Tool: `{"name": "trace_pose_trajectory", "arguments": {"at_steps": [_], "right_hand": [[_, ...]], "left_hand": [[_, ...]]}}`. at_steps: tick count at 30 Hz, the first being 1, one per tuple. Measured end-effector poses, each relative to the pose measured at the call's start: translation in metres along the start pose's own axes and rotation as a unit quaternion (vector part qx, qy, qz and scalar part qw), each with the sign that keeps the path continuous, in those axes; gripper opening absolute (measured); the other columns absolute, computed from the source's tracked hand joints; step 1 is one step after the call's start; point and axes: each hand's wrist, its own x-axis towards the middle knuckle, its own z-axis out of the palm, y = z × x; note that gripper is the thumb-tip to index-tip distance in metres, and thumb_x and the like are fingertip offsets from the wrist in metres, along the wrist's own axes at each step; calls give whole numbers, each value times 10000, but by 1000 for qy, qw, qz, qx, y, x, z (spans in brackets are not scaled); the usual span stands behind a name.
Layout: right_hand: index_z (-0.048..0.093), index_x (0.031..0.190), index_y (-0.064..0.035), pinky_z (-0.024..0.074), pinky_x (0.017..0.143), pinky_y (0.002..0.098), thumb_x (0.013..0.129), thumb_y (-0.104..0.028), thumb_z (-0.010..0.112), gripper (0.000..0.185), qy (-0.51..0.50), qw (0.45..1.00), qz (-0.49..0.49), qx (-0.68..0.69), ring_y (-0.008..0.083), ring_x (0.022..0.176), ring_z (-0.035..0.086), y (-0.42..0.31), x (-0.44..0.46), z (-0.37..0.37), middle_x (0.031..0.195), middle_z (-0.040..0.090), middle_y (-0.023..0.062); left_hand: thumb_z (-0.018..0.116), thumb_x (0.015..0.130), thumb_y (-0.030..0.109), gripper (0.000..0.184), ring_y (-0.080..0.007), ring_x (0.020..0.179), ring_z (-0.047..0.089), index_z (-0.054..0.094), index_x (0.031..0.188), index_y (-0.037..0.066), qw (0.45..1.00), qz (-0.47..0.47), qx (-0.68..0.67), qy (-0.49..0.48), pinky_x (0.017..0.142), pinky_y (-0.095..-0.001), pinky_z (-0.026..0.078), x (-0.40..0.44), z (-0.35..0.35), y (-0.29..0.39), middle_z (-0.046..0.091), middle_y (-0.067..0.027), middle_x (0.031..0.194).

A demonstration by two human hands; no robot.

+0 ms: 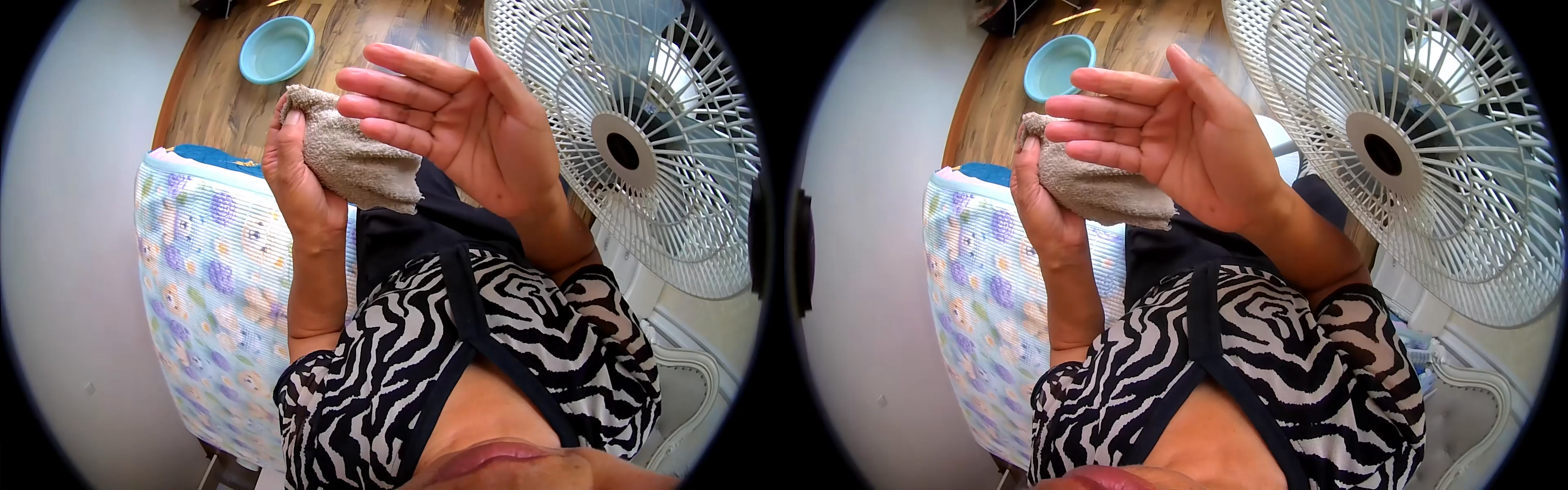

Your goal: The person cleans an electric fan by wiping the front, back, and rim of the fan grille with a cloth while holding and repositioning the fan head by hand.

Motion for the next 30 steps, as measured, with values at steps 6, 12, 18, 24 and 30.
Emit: {"name": "trace_pose_trajectory", "arguments": {"at_steps": [6, 12, 18, 24, 30], "right_hand": [[278, 1388, 103, 337, 1097, 427, 995, -486, 145, 720, -2, 1000, -8, 4, 390, 1300, 388, -4, -12, 1, 1399, 342, 314], [308, 1389, 83, 362, 1077, 413, 998, -452, 147, 681, -5, 999, -31, -42, 366, 1279, 427, -3, -19, 2, 1384, 389, 286], [355, 1373, 77, 412, 1023, 386, 997, -380, 169, 621, 12, 984, -79, -162, 332, 1197, 520, 3, -29, 7, 1326, 474, 267], [403, 1340, 87, 470, 941, 350, 1003, -355, 218, 586, 35, 973, -74, -214, 311, 1092, 598, -2, -38, 10, 1246, 541, 273], [488, 1269, 84, 534, 823, 304, 1010, -283, 358, 468, 35, 967, -103, -228, 264, 951, 663, -3, -47, 6, 1132, 616, 252]], "left_hand": [[486, 945, 147, 244, -150, 896, 621, 576, 1128, 13, 1000, -17, -3, 1, 787, -293, 534, -4, 7, -5, 626, -66, 1004], [484, 947, 139, 241, -156, 901, 621, 574, 1132, 13, 1000, -19, -13, 0, 792, -294, 534, -6, 9, -5, 625, -72, 1006], [485, 950, 137, 242, -161, 904, 621, 574, 1139, 14, 999, -24, -28, -6, 795, -299, 535, -10, 9, -7, 625, -71, 1010], [483, 952, 139, 240, -164, 907, 620, 574, 1139, 20, 998, -53, -43, -14, 795, -303, 535, -10, 8, -13, 623, -67, 1011], [486, 950, 141, 239, -168, 911, 619, 576, 1138, 24, 996, -68, -39, -31, 803, -307, 533, -10, 9, -18, 619, -64, 1013]]}}
